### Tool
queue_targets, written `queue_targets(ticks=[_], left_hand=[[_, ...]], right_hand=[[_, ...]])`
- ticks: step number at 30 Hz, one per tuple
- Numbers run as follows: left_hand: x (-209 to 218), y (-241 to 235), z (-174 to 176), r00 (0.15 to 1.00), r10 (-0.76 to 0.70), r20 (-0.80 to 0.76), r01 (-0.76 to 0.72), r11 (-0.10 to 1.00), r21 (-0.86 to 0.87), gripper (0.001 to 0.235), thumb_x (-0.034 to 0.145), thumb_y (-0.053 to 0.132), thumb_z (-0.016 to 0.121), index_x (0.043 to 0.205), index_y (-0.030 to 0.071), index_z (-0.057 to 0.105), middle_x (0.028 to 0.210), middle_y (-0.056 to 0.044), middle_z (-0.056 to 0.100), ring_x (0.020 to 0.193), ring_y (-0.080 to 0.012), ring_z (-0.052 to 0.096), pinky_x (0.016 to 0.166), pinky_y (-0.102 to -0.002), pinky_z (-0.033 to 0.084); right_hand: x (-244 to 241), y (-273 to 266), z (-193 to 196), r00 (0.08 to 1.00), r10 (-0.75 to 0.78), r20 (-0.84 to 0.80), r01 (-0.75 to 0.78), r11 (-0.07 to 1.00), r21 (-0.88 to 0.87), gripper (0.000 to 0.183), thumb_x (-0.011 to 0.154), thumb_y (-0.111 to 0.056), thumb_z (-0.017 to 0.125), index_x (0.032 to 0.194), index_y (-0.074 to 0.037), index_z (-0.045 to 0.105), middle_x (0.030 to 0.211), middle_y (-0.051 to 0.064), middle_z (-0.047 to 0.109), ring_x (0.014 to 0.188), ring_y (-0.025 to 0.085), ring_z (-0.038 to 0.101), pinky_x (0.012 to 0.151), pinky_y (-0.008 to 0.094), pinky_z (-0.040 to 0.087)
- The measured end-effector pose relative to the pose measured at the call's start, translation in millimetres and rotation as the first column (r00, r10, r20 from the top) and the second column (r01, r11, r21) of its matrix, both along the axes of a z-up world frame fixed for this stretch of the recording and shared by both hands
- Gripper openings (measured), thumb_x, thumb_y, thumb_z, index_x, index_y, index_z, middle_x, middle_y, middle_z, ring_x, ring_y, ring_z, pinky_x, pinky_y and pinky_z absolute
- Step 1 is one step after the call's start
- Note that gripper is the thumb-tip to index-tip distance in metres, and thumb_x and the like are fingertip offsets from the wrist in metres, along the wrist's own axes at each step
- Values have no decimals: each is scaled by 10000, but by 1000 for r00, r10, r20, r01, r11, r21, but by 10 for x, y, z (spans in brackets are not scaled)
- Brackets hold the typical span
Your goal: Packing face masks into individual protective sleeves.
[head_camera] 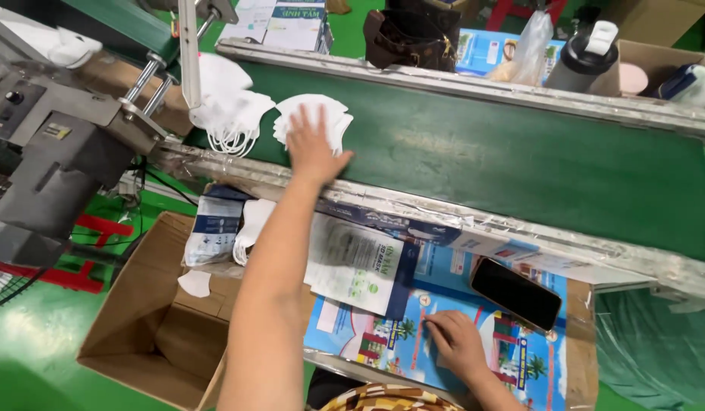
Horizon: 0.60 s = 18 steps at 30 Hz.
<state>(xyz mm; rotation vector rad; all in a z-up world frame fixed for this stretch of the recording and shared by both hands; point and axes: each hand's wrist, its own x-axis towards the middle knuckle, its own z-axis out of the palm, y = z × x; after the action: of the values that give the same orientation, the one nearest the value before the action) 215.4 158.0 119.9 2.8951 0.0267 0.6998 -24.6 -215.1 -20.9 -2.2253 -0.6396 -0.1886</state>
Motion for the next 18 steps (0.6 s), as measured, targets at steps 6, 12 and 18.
queue_targets(ticks=[6,12,18], left_hand=[[483,575,-718,965,149,-214,-170,982,-87,612,928,317,694,1497,181,512,1504,-105,533,1383,-349,472,1110,-553,390],[-667,-179,-183,912,-327,-249,-23,564,-825,422,954,270,795,1248,4,653,1202,-131,733,1118,-248,712,972,-394,554],[-1826,-991,-804,535,-844,38,-104,-110,-988,427,954,91,736,1354,-33,649,1252,-107,722,1142,-180,670,1031,-368,544]], right_hand=[[-29,-25,-92,996,-76,-45,79,994,79,153,822,-137,728,962,-80,753,914,76,737,874,293,685,778,393,526],[222,-200,-59,837,20,-546,138,959,247,348,896,-177,693,1235,-100,670,1149,80,717,1054,248,698,921,359,548],[329,-13,1004,756,495,-428,78,581,810,690,1008,-145,469,1647,-143,209,1656,36,379,1524,206,382,1221,370,338]])
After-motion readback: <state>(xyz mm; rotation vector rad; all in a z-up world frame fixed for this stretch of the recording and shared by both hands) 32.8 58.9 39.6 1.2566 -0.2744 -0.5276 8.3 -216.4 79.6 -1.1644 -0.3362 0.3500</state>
